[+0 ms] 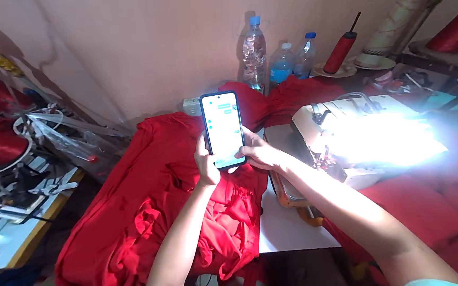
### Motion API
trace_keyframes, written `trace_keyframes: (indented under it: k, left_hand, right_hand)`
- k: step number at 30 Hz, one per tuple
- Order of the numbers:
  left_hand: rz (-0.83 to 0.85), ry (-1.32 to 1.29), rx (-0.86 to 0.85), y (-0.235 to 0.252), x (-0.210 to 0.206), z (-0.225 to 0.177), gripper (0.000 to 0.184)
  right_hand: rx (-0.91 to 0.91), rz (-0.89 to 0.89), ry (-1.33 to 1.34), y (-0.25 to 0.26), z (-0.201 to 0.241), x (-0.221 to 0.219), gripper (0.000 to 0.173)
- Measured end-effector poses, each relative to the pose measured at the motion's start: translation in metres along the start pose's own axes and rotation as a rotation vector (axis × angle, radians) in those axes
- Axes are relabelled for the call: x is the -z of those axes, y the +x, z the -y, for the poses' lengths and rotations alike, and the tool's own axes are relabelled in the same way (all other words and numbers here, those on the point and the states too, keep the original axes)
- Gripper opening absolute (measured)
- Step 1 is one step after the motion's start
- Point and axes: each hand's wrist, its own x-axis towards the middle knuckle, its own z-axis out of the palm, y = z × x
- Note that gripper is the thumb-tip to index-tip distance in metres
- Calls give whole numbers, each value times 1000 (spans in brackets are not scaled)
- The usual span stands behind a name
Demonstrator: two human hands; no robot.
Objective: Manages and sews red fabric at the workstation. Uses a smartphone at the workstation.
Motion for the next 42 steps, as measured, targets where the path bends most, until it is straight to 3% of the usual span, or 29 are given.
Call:
trace_keyframes:
  k: [11, 42]
  left_hand:
    - [3, 8, 41, 0, 1, -2, 60]
    - [5, 15, -14, 1, 1, -2, 49]
  right_hand:
    - [-25, 11, 42, 1, 1, 2, 66]
    - [-25, 10, 54, 0, 3, 0, 65]
